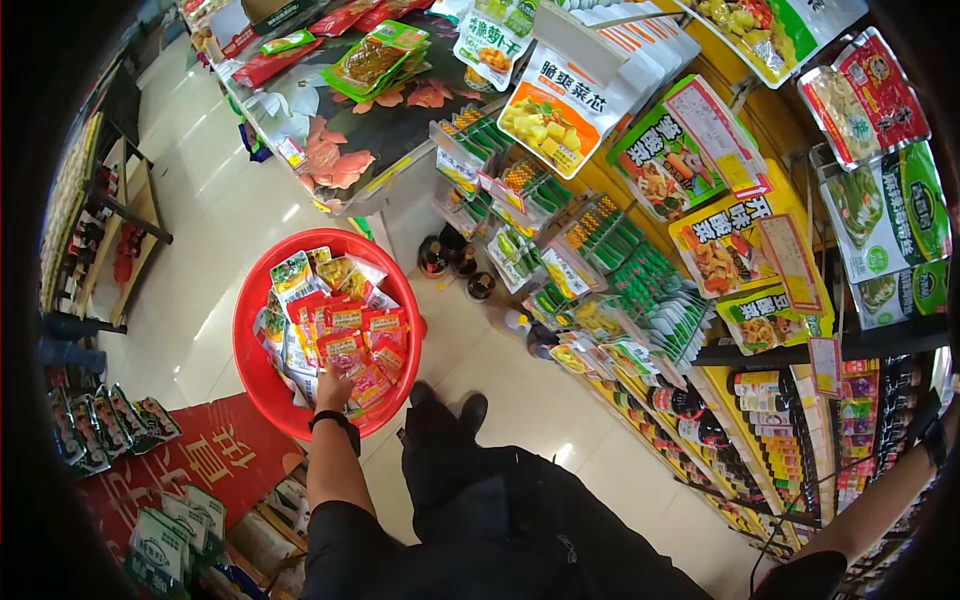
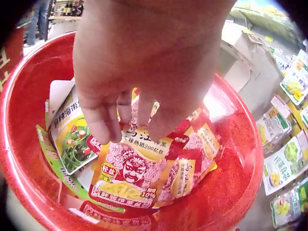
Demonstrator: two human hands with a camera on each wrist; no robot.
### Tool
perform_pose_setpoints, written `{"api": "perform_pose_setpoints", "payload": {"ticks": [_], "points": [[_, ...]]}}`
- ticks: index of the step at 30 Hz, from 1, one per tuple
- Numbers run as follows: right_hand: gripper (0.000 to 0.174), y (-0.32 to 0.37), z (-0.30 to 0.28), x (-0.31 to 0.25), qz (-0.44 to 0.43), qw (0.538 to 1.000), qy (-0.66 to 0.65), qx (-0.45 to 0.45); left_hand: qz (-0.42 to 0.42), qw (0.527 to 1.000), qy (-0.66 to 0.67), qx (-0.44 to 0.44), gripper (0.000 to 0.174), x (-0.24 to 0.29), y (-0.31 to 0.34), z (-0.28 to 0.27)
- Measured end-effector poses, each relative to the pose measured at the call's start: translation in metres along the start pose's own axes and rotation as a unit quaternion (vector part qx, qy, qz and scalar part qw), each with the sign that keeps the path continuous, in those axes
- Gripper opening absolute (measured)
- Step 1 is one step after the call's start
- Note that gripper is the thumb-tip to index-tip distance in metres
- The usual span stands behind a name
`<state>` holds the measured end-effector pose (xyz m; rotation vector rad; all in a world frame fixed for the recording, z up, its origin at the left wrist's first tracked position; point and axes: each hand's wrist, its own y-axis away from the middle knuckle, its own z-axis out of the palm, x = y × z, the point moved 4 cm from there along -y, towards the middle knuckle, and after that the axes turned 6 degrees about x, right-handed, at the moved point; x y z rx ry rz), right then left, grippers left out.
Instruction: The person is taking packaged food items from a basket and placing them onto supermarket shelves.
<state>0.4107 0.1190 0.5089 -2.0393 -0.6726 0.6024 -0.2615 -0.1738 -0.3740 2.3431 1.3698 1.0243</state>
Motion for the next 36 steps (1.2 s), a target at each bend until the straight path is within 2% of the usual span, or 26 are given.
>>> {"api": "perform_pose_setpoints", "payload": {"ticks": [1,4,6,9,12,13,15,17,18,19,20,21,22,23,24,25,26,27,28,29,30,31,32,33,36], "points": [[0.035,0.000,0.000,0.001,0.000,1.000,0.009,0.003,0.023,0.998,-0.052,-0.001,0.050,-0.008,-0.003,0.009],[0.033,-0.001,-0.003,0.002,-0.016,0.999,0.039,0.013,0.038,0.995,-0.060,0.066,0.046,0.004,0.021,0.004],[0.032,-0.005,-0.008,0.006,-0.046,0.997,0.065,0.008,-0.012,0.998,0.026,0.048,0.048,-0.012,0.017,0.009],[0.030,-0.002,-0.002,-0.004,-0.001,0.998,0.066,0.023,-0.078,0.989,0.128,0.017,0.052,-0.041,0.004,0.025],[0.031,0.001,0.003,-0.007,0.022,0.999,0.032,0.037,-0.021,0.990,0.104,0.097,0.056,-0.055,-0.008,0.037],[0.031,0.001,0.001,-0.006,0.017,0.998,0.042,0.032,-0.007,0.989,0.080,0.126,0.048,-0.055,-0.010,0.038],[0.032,-0.004,-0.003,-0.003,0.006,0.998,0.057,0.022,0.015,0.982,0.033,0.185,0.036,-0.041,0.002,0.027],[0.033,0.001,0.006,-0.011,-0.017,0.999,0.025,0.026,0.001,0.989,-0.017,0.147,0.024,-0.013,0.030,0.003],[0.033,0.004,0.008,-0.017,-0.028,0.999,0.013,0.032,0.000,0.991,-0.042,0.129,0.022,0.002,0.033,-0.005],[0.032,0.004,0.008,-0.018,0.012,1.000,-0.006,0.021,0.045,0.992,-0.042,0.113,0.035,0.004,0.035,-0.004],[0.031,0.005,0.004,-0.015,0.035,0.998,-0.023,0.041,0.050,0.992,-0.084,0.078,0.036,-0.011,0.018,0.013],[0.030,0.001,-0.001,-0.005,0.033,0.999,-0.014,0.037,0.025,0.995,-0.092,0.027,0.036,0.006,0.037,0.004],[0.030,-0.004,-0.011,0.011,0.030,0.999,-0.003,0.038,0.099,0.987,-0.054,0.113,0.036,0.010,0.045,0.008],[0.031,-0.009,-0.038,0.051,0.015,0.999,0.019,0.023,0.098,0.990,-0.048,0.094,0.034,0.022,0.058,0.003],[0.033,-0.009,-0.064,0.086,0.000,0.999,0.045,0.010,0.122,0.981,0.049,0.143,0.032,0.025,0.069,0.004],[0.032,-0.004,-0.062,0.083,0.002,0.999,0.047,0.010,0.084,0.986,-0.008,0.146,0.029,0.043,0.085,-0.007],[0.031,0.001,-0.050,0.064,0.002,0.999,0.051,0.012,0.141,0.968,0.121,0.171,0.028,0.047,0.093,-0.008],[0.028,0.004,-0.036,0.037,0.012,1.000,0.027,0.004,0.147,0.968,0.140,0.149,0.020,0.047,0.098,-0.012],[0.026,0.006,-0.025,0.015,0.022,1.000,0.002,-0.006,0.162,0.960,0.178,0.145,0.019,0.046,0.097,-0.014],[0.024,0.007,-0.022,0.009,-0.002,1.000,0.000,-0.001,0.215,0.921,0.265,0.190,0.017,0.043,0.090,-0.011],[0.022,0.007,-0.020,0.007,-0.026,1.000,-0.004,-0.002,0.240,0.936,0.164,0.199,0.014,0.037,0.074,-0.016],[0.022,0.007,-0.020,0.003,-0.027,0.999,-0.024,-0.003,0.292,0.923,0.184,0.169,0.016,0.042,0.077,-0.022],[0.021,0.008,-0.019,-0.001,-0.028,0.998,-0.048,-0.007,0.259,0.936,0.163,0.173,0.008,0.049,0.073,-0.030],[0.021,0.008,-0.019,-0.003,-0.025,0.996,-0.081,-0.003,0.261,0.935,0.161,0.178,0.008,0.057,0.076,-0.042],[0.023,0.008,-0.020,-0.005,-0.012,0.990,-0.140,-0.007,0.304,0.916,0.172,0.199,0.009,0.127,0.117,-0.099]]}}
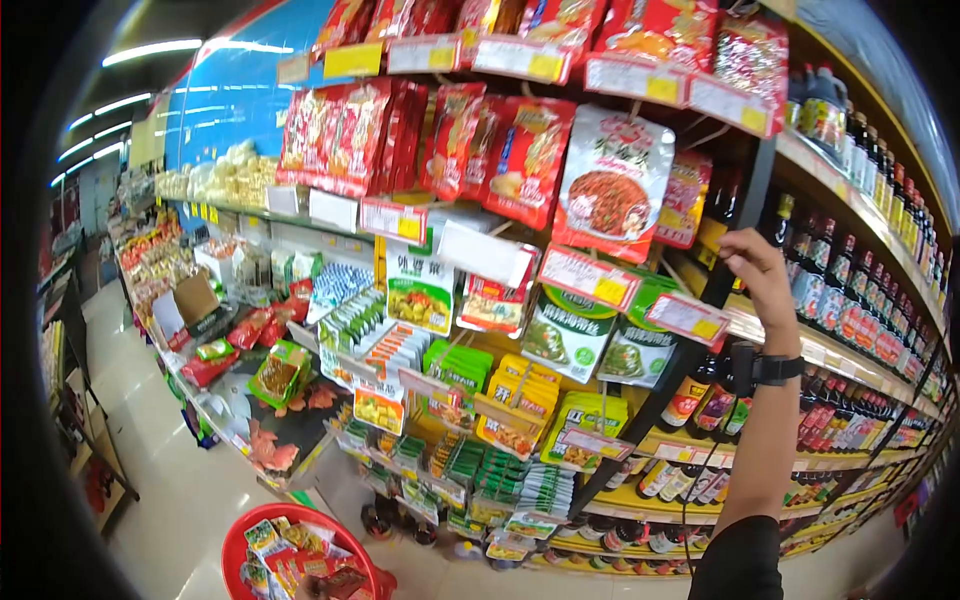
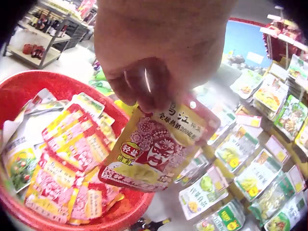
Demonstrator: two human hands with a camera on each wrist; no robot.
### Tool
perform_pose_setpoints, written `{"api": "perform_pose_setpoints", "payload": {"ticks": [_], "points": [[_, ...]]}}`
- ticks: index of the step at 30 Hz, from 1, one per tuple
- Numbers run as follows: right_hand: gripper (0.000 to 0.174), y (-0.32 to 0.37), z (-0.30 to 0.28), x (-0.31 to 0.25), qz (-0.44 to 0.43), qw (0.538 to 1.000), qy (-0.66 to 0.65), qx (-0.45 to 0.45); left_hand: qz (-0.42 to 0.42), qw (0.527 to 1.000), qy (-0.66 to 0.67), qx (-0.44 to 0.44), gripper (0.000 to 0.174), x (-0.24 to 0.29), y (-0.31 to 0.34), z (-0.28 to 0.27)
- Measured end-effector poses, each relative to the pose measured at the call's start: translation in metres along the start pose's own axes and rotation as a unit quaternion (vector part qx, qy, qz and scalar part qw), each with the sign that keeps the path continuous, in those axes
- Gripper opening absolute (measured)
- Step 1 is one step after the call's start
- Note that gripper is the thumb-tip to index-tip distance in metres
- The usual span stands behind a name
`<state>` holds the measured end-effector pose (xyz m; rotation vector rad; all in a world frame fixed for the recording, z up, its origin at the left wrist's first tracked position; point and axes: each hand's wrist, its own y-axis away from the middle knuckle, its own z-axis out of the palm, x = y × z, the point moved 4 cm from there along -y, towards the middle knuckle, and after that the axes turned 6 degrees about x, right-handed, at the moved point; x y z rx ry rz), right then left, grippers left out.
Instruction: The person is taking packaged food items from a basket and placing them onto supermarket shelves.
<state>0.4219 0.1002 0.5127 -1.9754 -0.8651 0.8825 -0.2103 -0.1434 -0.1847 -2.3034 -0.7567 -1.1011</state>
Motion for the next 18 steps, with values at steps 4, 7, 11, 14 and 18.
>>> {"api": "perform_pose_setpoints", "payload": {"ticks": [4,7,11,14,18], "points": [[0.026,0.015,-0.004,-0.024,0.017,0.997,-0.041,0.059,0.082,0.996,0.040,0.007,0.011,0.101,-0.026,-0.025],[0.026,0.046,-0.007,-0.065,-0.098,0.979,-0.107,0.144,0.118,0.993,0.019,-0.017,0.015,0.167,-0.032,-0.031],[0.042,0.117,0.059,-0.113,-0.099,0.986,-0.122,0.053,0.185,0.960,0.186,-0.103,0.018,0.267,-0.029,-0.031],[0.059,0.159,0.162,-0.133,-0.012,0.956,-0.145,-0.255,0.227,0.932,0.228,-0.168,0.019,0.331,-0.023,-0.025],[0.085,0.247,0.263,-0.116,0.105,0.928,-0.209,-0.291,0.188,0.878,0.347,-0.270,0.020,0.393,-0.009,-0.018]]}}
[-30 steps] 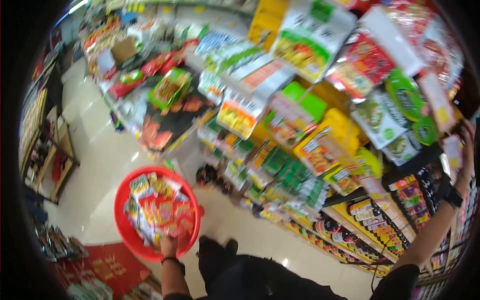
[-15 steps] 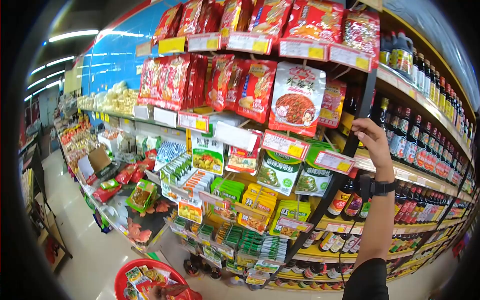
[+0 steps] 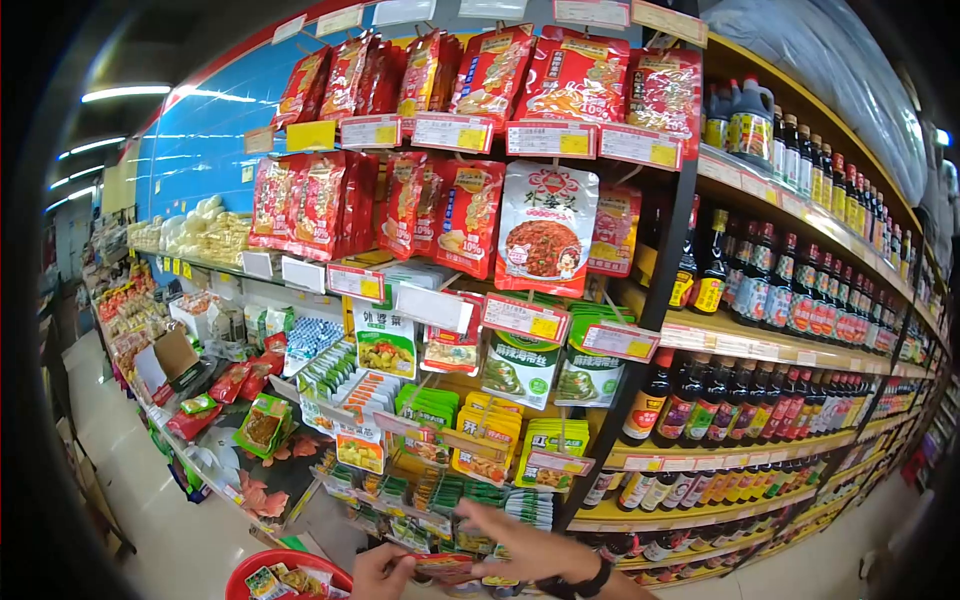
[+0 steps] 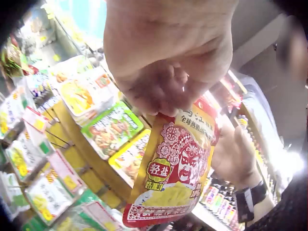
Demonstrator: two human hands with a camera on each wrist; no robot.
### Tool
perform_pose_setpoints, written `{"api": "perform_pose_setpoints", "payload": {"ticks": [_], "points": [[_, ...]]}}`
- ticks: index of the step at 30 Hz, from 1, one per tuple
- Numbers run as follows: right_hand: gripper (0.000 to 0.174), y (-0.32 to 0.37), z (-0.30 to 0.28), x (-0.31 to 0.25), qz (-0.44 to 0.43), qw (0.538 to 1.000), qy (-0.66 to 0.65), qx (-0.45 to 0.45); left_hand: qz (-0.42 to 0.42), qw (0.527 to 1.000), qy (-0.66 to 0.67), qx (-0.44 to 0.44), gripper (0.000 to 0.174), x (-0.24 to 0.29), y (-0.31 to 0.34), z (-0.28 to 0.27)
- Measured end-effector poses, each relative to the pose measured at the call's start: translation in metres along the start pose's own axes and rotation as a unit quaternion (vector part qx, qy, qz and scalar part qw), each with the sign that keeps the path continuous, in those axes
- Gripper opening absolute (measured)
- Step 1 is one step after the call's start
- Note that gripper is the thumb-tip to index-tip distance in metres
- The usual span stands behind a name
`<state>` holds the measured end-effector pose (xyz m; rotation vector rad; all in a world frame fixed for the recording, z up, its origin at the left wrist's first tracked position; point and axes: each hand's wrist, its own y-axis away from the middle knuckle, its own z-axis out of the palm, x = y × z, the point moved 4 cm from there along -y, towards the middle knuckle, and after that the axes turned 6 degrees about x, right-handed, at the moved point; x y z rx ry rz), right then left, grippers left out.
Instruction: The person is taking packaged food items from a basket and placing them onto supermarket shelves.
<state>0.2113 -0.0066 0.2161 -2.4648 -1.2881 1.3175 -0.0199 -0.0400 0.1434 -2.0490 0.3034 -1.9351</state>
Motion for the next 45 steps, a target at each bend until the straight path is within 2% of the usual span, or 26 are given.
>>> {"api": "perform_pose_setpoints", "payload": {"ticks": [1,2,4,7,11,14,15,17,18,19,20,21,22,24,28,32,33,39,42,45], "points": [[0.087,0.008,0.012,0.005,0.051,0.996,-0.071,-0.026,0.011,1.000,0.015,-0.001,0.020,0.000,-0.006,0.009],[0.075,0.010,0.014,-0.010,0.026,0.995,-0.082,0.041,0.021,0.999,0.031,-0.003,0.020,0.001,-0.010,0.015],[0.063,0.020,0.006,-0.038,0.091,0.992,-0.055,0.062,0.004,0.999,0.025,-0.022,0.017,0.011,-0.014,0.023],[0.070,0.046,0.021,-0.004,0.069,0.988,-0.024,0.137,-0.001,0.996,0.069,-0.056,0.016,0.004,-0.015,0.033],[0.068,0.063,0.017,0.004,0.188,0.975,-0.047,0.105,-0.016,0.995,0.038,-0.093,0.013,0.007,-0.011,0.040],[0.053,0.061,-0.023,-0.010,0.092,0.987,0.067,0.117,-0.086,0.986,0.123,-0.067,0.017,-0.016,-0.009,0.037],[0.038,0.056,-0.044,-0.026,0.019,0.977,0.109,0.184,-0.107,0.981,0.134,-0.092,0.022,-0.011,-0.010,0.033],[0.032,0.052,-0.098,-0.056,-0.015,0.916,0.308,0.258,-0.074,0.986,0.129,-0.069,0.020,-0.012,-0.010,0.025],[0.026,0.057,-0.125,-0.064,0.005,0.901,0.278,0.333,-0.057,0.989,0.127,-0.056,0.019,-0.014,-0.010,0.021],[0.032,0.055,-0.154,-0.079,-0.028,0.866,0.322,0.380,-0.078,0.986,0.137,-0.060,0.017,-0.026,-0.007,0.016],[0.048,0.046,-0.171,-0.098,0.033,0.859,0.139,0.491,-0.073,0.985,0.147,-0.055,0.016,-0.037,-0.004,0.012],[0.056,0.035,-0.198,-0.117,-0.035,0.860,0.212,0.463,-0.067,0.984,0.156,-0.050,0.016,-0.048,0.000,0.010],[0.058,0.025,-0.219,-0.128,-0.036,0.839,0.245,0.485,-0.061,0.983,0.164,-0.045,0.015,-0.056,0.002,0.007],[0.057,-0.001,-0.252,-0.140,-0.055,0.847,0.192,0.494,-0.045,0.988,0.141,-0.044,0.014,-0.056,0.008,0.001],[0.053,-0.038,-0.302,-0.141,-0.078,0.852,0.187,0.483,-0.046,0.996,0.073,-0.022,0.014,-0.067,0.020,-0.008],[0.051,-0.067,-0.322,-0.142,-0.094,0.852,0.190,0.479,-0.065,0.997,0.044,-0.005,0.018,-0.083,0.027,-0.020],[0.050,-0.073,-0.328,-0.140,-0.102,0.852,0.189,0.478,-0.089,0.995,0.044,-0.014,0.019,-0.071,0.026,-0.022],[0.052,-0.096,-0.339,-0.140,-0.146,0.847,0.175,0.480,-0.082,0.996,0.017,-0.015,0.017,-0.074,0.024,-0.028],[0.054,-0.102,-0.347,-0.136,-0.129,0.844,0.138,0.503,-0.090,0.996,0.013,-0.016,0.015,-0.078,0.024,-0.030],[0.054,-0.104,-0.356,-0.128,-0.131,0.837,0.158,0.507,-0.086,0.996,0.011,-0.020,0.014,-0.079,0.024,-0.031]]}}
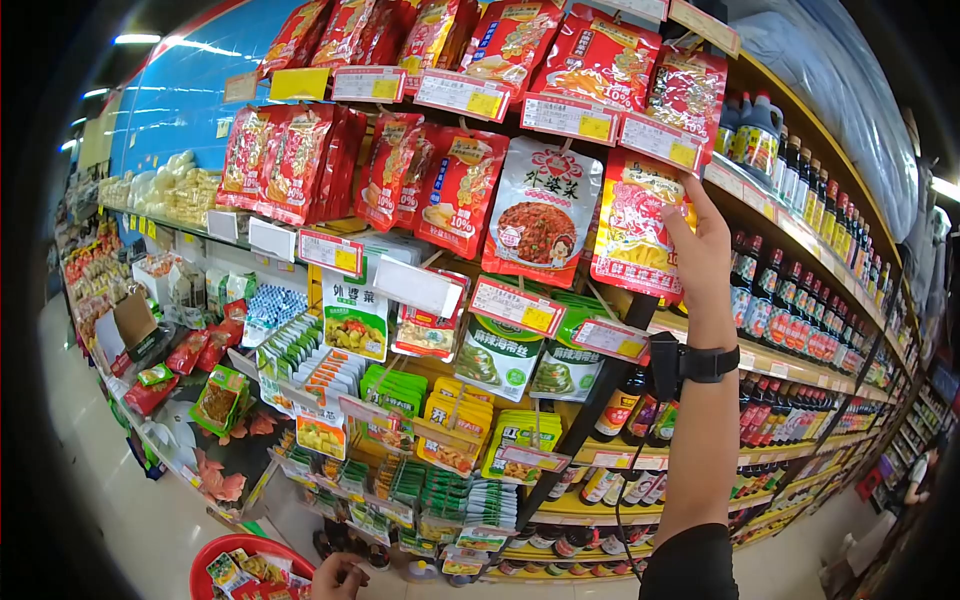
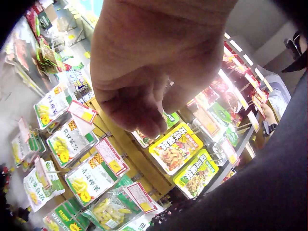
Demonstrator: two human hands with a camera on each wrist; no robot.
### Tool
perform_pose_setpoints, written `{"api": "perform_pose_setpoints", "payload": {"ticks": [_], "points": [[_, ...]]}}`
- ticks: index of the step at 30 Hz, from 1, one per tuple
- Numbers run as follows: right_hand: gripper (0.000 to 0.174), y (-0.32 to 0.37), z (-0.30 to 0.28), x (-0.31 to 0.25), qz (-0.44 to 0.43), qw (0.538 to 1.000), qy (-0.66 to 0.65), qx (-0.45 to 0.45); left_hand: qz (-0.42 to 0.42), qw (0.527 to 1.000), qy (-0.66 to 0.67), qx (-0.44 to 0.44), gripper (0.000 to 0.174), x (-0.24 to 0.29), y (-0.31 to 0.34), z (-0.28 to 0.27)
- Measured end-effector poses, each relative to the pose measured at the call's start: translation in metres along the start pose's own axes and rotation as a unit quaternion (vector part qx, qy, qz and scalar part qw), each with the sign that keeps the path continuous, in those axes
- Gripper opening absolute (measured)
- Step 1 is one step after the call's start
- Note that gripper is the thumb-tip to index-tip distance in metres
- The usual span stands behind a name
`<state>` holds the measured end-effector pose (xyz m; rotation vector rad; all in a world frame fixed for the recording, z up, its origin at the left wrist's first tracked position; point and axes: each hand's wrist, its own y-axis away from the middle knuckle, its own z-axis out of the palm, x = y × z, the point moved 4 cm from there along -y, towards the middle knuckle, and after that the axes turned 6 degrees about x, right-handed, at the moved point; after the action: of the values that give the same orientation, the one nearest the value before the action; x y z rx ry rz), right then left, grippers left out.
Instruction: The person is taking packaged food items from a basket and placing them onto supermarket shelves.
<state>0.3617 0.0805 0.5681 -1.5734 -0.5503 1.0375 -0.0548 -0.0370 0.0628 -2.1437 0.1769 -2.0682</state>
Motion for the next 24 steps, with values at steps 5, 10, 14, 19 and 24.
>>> {"api": "perform_pose_setpoints", "payload": {"ticks": [5,10,14,19,24], "points": [[0.052,0.000,0.003,0.002,0.012,0.996,0.075,-0.036,-0.013,1.000,0.003,0.000,0.013,-0.005,-0.003,0.003],[0.047,-0.016,0.002,-0.005,-0.136,0.919,0.363,-0.066,-0.023,1.000,0.013,-0.007,0.014,-0.019,-0.007,0.005],[0.044,-0.026,0.014,-0.013,-0.048,0.878,0.455,-0.143,-0.014,1.000,0.010,-0.008,0.015,-0.022,-0.009,0.007],[0.043,-0.045,0.022,0.027,-0.125,0.847,0.483,-0.183,-0.008,1.000,-0.016,-0.012,0.017,-0.028,-0.010,0.007],[0.049,-0.053,0.038,0.046,-0.145,0.803,0.545,-0.195,-0.003,0.998,-0.058,-0.001,0.016,-0.026,-0.008,0.005]]}}
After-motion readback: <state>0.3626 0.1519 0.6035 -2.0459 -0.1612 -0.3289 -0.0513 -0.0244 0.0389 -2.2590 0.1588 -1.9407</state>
